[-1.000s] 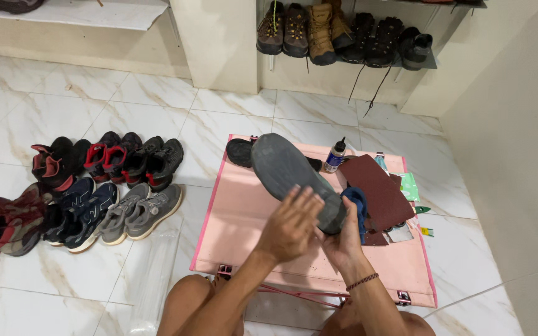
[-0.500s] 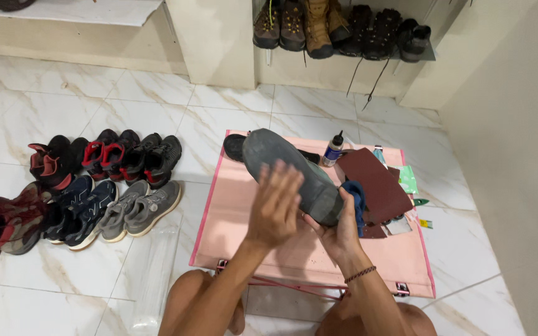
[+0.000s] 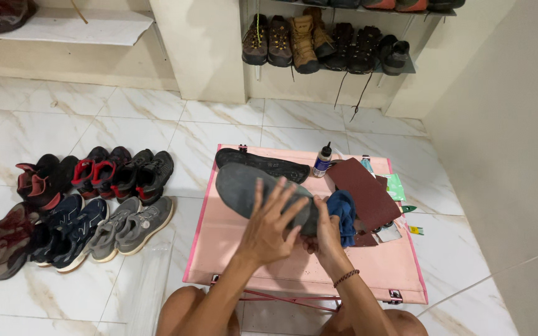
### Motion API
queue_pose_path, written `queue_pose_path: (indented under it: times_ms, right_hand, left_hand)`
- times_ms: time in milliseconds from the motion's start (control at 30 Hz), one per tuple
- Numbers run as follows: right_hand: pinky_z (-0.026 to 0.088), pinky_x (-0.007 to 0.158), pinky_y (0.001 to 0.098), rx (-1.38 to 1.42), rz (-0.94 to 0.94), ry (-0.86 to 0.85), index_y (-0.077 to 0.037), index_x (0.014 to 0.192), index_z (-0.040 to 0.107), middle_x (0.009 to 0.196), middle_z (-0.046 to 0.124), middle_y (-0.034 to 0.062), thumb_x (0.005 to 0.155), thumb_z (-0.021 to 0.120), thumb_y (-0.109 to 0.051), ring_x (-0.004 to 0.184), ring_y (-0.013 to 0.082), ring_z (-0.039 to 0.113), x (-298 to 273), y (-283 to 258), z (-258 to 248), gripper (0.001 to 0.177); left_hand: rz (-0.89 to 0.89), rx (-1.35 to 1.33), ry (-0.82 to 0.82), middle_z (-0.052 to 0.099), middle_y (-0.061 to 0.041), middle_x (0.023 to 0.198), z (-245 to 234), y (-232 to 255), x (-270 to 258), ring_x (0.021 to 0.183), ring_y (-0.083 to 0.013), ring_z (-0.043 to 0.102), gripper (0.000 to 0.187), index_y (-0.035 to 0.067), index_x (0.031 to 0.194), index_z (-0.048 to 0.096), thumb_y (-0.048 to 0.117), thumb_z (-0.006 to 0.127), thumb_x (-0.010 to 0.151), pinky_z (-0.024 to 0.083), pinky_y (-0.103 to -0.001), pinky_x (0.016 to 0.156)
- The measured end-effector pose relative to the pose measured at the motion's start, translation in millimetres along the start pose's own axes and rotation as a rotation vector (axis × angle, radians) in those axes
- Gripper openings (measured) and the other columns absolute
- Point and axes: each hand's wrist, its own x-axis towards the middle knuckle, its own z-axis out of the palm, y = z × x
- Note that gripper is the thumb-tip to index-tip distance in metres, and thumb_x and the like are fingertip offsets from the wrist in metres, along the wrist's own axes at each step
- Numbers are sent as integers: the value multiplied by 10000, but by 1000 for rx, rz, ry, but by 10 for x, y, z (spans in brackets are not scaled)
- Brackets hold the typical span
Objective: The person cleans a grey shoe using a blue cloth and a small brush. They wipe the sole and upper parts of the shoe, then use the brush to scrub the surface. The person rotates the shoe to access different areas and continues wiping with the cloth.
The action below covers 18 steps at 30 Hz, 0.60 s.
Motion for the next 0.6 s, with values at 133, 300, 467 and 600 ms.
queue_pose_path:
  times_ms: [133,300,467,600]
  right_hand:
    - [433,352,351,-234,-27,8,-94,1323,515,834,717,283,850,764,-887,507,347,684,-142,-152,12,956]
    - [534,349,402,-580,-137,10,-160,1360,606,811,803,225,937,584,-933,472,324,741,-335,-400,-112,881]
    - [621,1086,637,-616,-751,-45,-15,1667,510,1576,562,374,931,851,-270,1474,626,515,-1100,-842,6,850]
    - [644,1068,485,-563,-661,-2,-296,1551,724,1393,763,156,844,965,-337,1368,404,696,-363,-417,-162,747]
  left_hand:
    - [-301,403,-672,474,-318,1635,-284,-85,88,1660,-529,232,1242,97,1700,402,317,990,629,-52,-875,1300]
    - [-246,445,-543,624,-228,1295,-99,-353,-118,1456,-444,507,938,56,1505,630,231,875,617,107,-806,1341]
    - [-314,342,-446,596,-197,1109,-41,-324,-132,1151,-425,614,964,38,1467,661,249,749,531,322,-696,1213]
    - [-328,342,-500,573,-172,1088,-16,-325,-177,1066,-398,597,942,45,1457,676,325,738,560,412,-618,1085]
